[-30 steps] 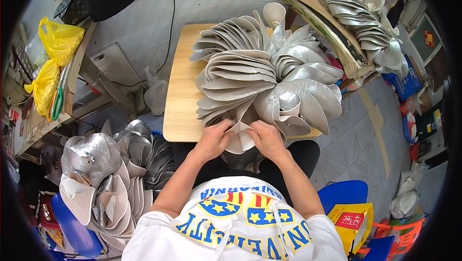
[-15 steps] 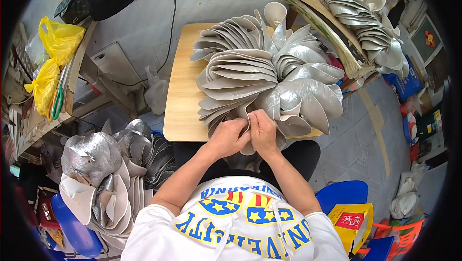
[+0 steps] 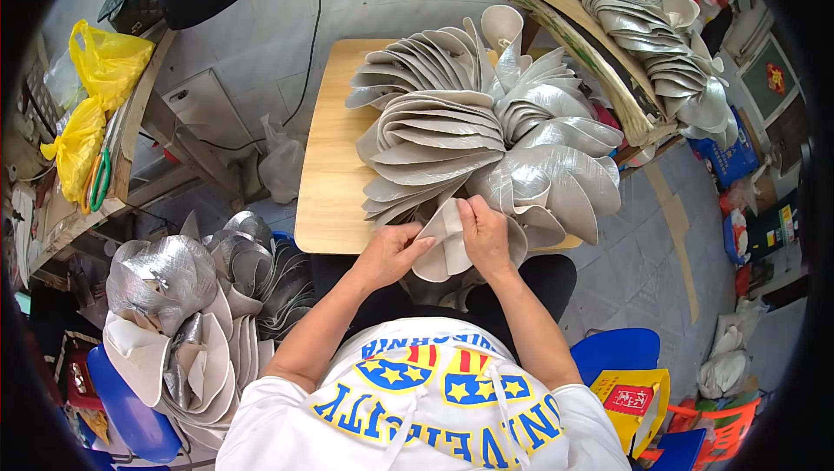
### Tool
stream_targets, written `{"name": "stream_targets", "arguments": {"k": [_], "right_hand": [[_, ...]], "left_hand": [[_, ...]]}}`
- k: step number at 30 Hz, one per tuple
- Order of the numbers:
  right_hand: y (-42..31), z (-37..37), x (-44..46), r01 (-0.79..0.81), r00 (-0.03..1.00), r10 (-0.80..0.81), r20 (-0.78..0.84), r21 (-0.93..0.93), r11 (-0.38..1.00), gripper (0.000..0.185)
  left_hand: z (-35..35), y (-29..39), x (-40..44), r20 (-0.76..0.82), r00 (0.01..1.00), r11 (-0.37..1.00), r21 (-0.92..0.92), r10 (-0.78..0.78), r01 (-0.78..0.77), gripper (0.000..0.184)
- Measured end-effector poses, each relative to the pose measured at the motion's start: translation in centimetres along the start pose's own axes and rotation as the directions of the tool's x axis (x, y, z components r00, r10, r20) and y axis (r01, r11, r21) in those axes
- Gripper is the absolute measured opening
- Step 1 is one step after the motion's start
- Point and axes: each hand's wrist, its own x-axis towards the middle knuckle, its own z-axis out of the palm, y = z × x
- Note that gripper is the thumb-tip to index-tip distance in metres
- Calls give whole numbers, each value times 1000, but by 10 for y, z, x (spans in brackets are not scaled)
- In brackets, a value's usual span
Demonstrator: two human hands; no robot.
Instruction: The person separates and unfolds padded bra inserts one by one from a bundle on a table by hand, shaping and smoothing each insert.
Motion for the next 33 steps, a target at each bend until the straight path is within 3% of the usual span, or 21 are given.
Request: {"name": "stream_targets", "arguments": {"k": [2,5,6,9,12,15,18,22,24,27,29,33], "right_hand": [[-2,1,-4,12,1000,-12,0,53,999,23],[-8,5,-12,20,1000,-22,21,104,994,17],[-7,6,-14,11,999,-16,51,93,996,14],[-6,7,-14,65,998,-68,13,140,988,14],[1,2,-17,49,995,-50,83,15,999,13],[-9,-1,-16,40,999,-38,25,-63,997,14],[-20,7,-14,128,964,-131,-230,-30,991,14],[-19,5,-12,71,969,-65,-237,18,997,16],[-7,8,-10,67,975,-54,-214,52,996,17],[-4,5,-5,26,996,-7,-93,210,977,19],[-4,6,1,44,995,-24,-96,218,975,22],[3,3,2,-50,996,61,-68,148,988,27]], "left_hand": [[0,12,3,-67,998,995,99,5,1,25],[12,27,8,-197,964,979,127,179,-156,27],[11,34,9,-173,979,984,163,105,-77,28],[17,29,17,-263,956,975,207,129,-75,30],[23,32,18,-292,944,956,285,152,-66,23],[29,13,22,-252,883,865,426,395,-266,13],[31,14,24,-186,905,888,342,383,-306,9],[31,14,27,-132,954,962,89,269,-259,13],[29,10,28,-89,986,977,-144,143,-154,16],[28,-1,30,-62,997,899,-433,50,-72,19],[30,-7,29,-61,998,829,-559,-18,-19,19],[28,1,24,-122,993,900,-431,10,-62,16]]}}
